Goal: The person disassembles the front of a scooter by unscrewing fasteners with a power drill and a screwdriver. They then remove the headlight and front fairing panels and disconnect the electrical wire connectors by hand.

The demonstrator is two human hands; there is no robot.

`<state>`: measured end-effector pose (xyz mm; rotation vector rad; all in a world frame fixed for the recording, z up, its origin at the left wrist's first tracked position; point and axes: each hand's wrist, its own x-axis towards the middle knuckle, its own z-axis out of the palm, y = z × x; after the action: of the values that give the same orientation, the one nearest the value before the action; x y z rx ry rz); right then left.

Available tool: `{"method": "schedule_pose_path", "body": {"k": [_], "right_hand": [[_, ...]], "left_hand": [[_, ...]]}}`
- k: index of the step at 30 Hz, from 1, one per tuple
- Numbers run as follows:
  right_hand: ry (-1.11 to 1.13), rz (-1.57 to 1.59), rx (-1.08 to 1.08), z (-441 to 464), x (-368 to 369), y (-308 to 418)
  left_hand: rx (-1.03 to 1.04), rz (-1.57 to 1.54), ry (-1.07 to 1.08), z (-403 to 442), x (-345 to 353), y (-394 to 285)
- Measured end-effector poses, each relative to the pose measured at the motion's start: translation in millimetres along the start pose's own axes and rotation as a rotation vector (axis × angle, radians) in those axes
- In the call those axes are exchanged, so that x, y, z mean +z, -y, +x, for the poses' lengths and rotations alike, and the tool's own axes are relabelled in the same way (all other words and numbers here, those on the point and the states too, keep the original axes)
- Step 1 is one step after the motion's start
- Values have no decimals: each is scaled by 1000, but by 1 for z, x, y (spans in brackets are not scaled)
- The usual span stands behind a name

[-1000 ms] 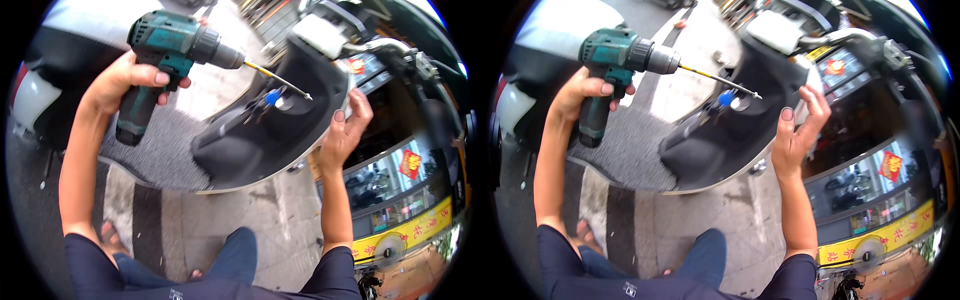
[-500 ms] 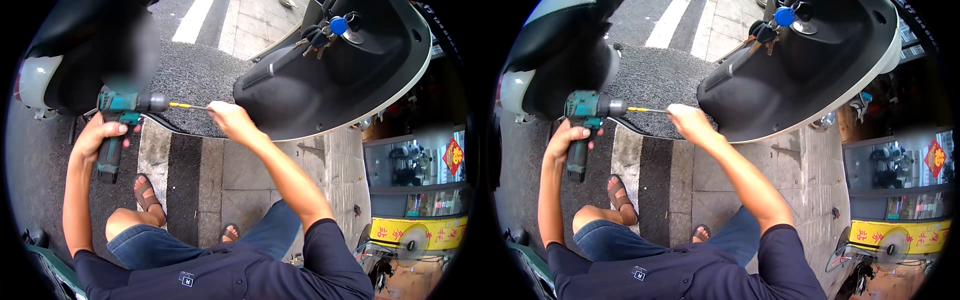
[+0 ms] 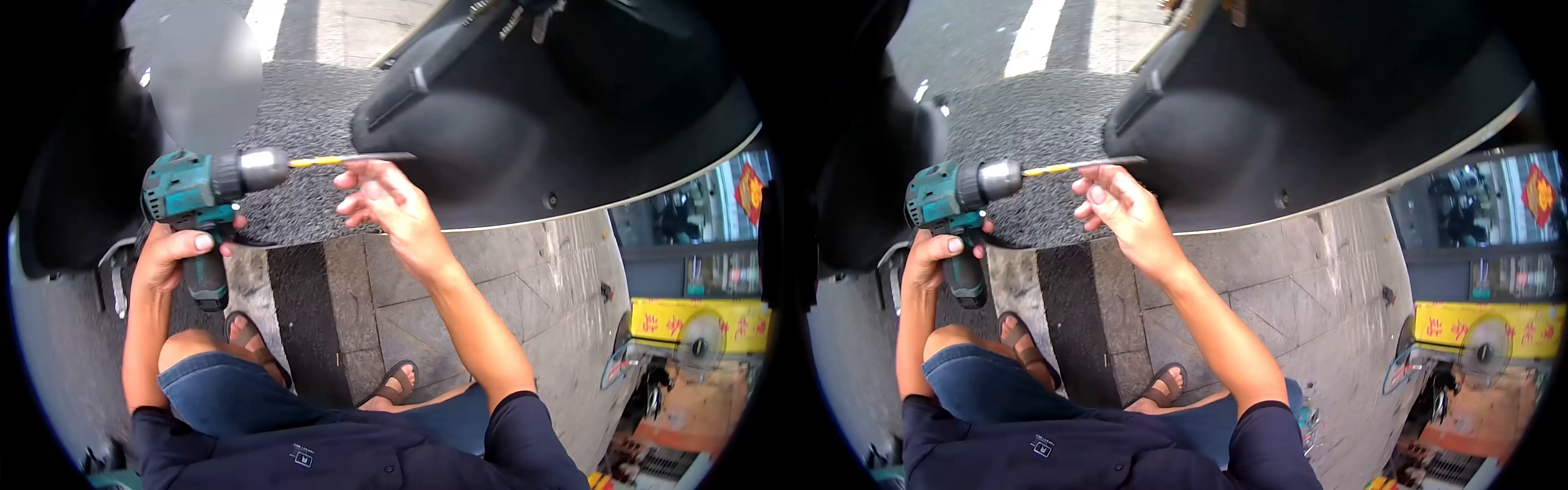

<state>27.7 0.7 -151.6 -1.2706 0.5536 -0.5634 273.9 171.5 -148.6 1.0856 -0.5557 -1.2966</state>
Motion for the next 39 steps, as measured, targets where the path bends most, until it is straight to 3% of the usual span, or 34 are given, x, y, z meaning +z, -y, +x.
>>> {"method": "schedule_pose_path", "body": {"k": [4, 7, 9, 12, 13, 15, 19, 20, 29, 31, 35, 37, 39], "right_hand": [[-275, 170, -192, -27, -10, 25], [-387, 206, -326, -43, -8, 38], [-407, 204, -356, -49, -9, 47], [-412, 219, -390, -53, -12, 52], [-446, 199, -399, -55, -10, 53], [-466, 169, -420, -55, -8, 57], [-488, 192, -472, -58, -10, 55], [-488, 193, -479, -56, -9, 54], [-482, 222, -490, -54, -8, 55], [-464, 238, -496, -55, -8, 54], [-452, 236, -500, -57, -10, 52], [-456, 233, -489, -57, -11, 49], [-424, 222, -495, -57, -11, 48]], "left_hand": [[-103, 136, 348, 48, 30, 0], [-40, 163, 564, 57, 47, 1], [-51, 231, 607, 54, 47, -3], [133, 442, 602, 50, 43, -4], [378, 535, 678, 53, 44, -6], [165, 365, 591, 43, 49, -7], [4, 298, 630, 43, 52, -9], [95, 353, 684, 49, 49, -3], [59, 319, 598, 39, 58, -4], [268, 368, 646, 39, 55, -3], [361, 529, 624, 37, 53, 0], [343, 522, 632, 38, 53, 3], [59, 426, 579, 35, 50, 11]]}}
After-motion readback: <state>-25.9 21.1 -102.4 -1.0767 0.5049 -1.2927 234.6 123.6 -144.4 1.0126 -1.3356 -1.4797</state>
